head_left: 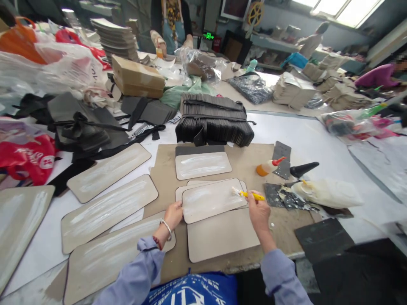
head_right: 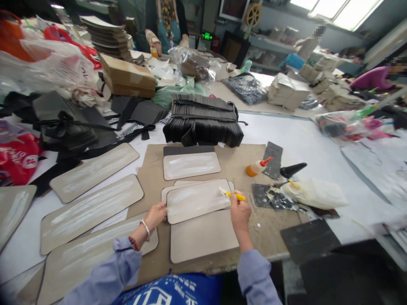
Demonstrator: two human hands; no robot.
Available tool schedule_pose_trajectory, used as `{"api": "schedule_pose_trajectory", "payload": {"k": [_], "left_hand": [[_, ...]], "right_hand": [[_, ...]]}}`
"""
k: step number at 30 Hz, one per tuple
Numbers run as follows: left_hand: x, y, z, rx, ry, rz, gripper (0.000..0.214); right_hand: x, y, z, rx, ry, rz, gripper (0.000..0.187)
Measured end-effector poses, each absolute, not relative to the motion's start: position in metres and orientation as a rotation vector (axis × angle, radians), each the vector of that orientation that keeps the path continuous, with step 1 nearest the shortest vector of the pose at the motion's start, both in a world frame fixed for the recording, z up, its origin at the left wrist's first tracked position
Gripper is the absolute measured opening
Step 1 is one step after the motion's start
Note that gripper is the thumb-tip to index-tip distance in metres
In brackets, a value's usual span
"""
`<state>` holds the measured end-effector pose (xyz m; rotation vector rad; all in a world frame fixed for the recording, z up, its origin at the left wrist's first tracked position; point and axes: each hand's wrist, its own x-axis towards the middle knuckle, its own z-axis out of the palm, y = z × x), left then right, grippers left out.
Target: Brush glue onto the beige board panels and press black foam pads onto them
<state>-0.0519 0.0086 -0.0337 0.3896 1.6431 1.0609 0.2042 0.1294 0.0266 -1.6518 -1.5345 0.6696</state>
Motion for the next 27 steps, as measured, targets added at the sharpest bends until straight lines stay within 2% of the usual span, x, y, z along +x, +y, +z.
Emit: {"api": "schedule_pose_trajectory", "payload": {"k": [4,8,11,15,21,27], "left_hand": [[-0.053,0.007,-0.036,0.434,1.658,1.039,0.014],[-0.054,0.005,-0.043,0.427,1.684,1.048,0.021],[-0.055,0.004,-0.047,0.431,1.708,1.024,0.023],[-0.055,0.004,-0.044,0.42,1.708,1.019,0.024],[-0.05,0.004,-0.028,0.36,1.634,1.058,0.023],[-0.046,0.006,-0.021,0.384,1.636,1.044,0.025]], "right_hand": [[0.195,0.159,0.015,-1.653,-1.398,0.823,0.059],[0.213,0.179,0.014,-1.697,-1.317,0.688,0.058],[0.226,0.164,0.018,-1.684,-1.304,0.652,0.053],[0.224,0.131,0.013,-1.62,-1.359,0.816,0.043],[0.222,0.099,0.021,-1.678,-1.17,0.815,0.044],[0.156,0.04,0.021,-1.434,-1.111,1.279,0.04]]}}
